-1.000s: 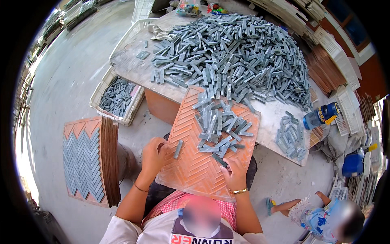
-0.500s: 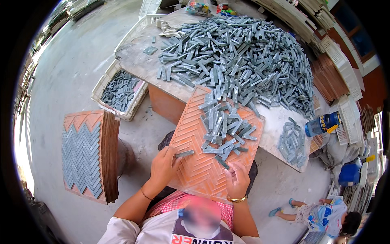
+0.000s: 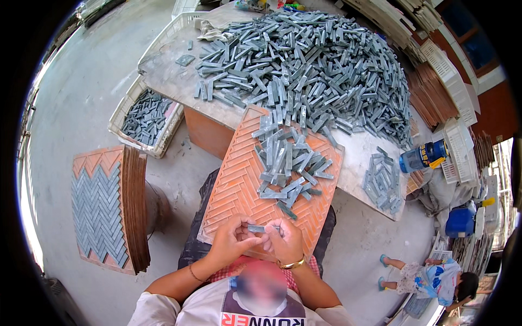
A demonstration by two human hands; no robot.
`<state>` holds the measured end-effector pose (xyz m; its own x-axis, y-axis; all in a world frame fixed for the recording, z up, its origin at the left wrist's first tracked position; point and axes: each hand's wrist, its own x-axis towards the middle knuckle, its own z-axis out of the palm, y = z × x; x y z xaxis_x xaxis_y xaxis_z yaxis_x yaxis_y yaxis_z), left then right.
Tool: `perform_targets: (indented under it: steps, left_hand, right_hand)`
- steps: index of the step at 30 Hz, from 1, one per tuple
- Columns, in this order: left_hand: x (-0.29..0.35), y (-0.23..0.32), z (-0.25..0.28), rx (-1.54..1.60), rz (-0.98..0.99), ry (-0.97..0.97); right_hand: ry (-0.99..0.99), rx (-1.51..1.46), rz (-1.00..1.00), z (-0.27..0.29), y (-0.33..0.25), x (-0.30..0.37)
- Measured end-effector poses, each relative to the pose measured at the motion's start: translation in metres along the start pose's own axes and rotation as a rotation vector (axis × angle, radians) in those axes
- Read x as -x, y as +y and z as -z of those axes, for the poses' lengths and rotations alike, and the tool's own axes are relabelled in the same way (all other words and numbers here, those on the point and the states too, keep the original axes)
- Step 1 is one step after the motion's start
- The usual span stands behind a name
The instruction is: The person arranges small gray rectangular tiles onto a patterned board in a herringbone layout. They pick tiles from a nearby pile, place them into the grooves, and occasionally adjust the board or stack completed boards.
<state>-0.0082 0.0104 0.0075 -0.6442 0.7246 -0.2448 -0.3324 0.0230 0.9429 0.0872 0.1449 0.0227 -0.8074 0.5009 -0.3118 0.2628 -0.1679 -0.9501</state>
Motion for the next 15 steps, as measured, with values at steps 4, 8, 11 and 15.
perform_targets:
  steps: [4, 8, 11, 15]
  left_hand:
    - [-0.0015, -0.01, -0.0026, -0.128, -0.004, 0.0]
    - [-0.0001, -0.0053, -0.0023, 0.136, 0.114, -0.027]
    - [-0.0001, -0.0035, 0.0004, 0.195, 0.173, -0.011]
    - [0.0015, -0.0025, 0.0048, 0.339, 0.26, -0.015]
  right_hand:
    - [-0.037, 0.023, 0.03, 0.0029, 0.0007, 0.0067]
    - [-0.044, -0.011, -0.003, 0.0039, -0.0001, 0.008]
    - [-0.056, -0.028, 0.011, 0.0066, 0.0034, 0.0072]
    - [-0.041, 0.023, 0.016, 0.008, 0.0004, 0.0086]
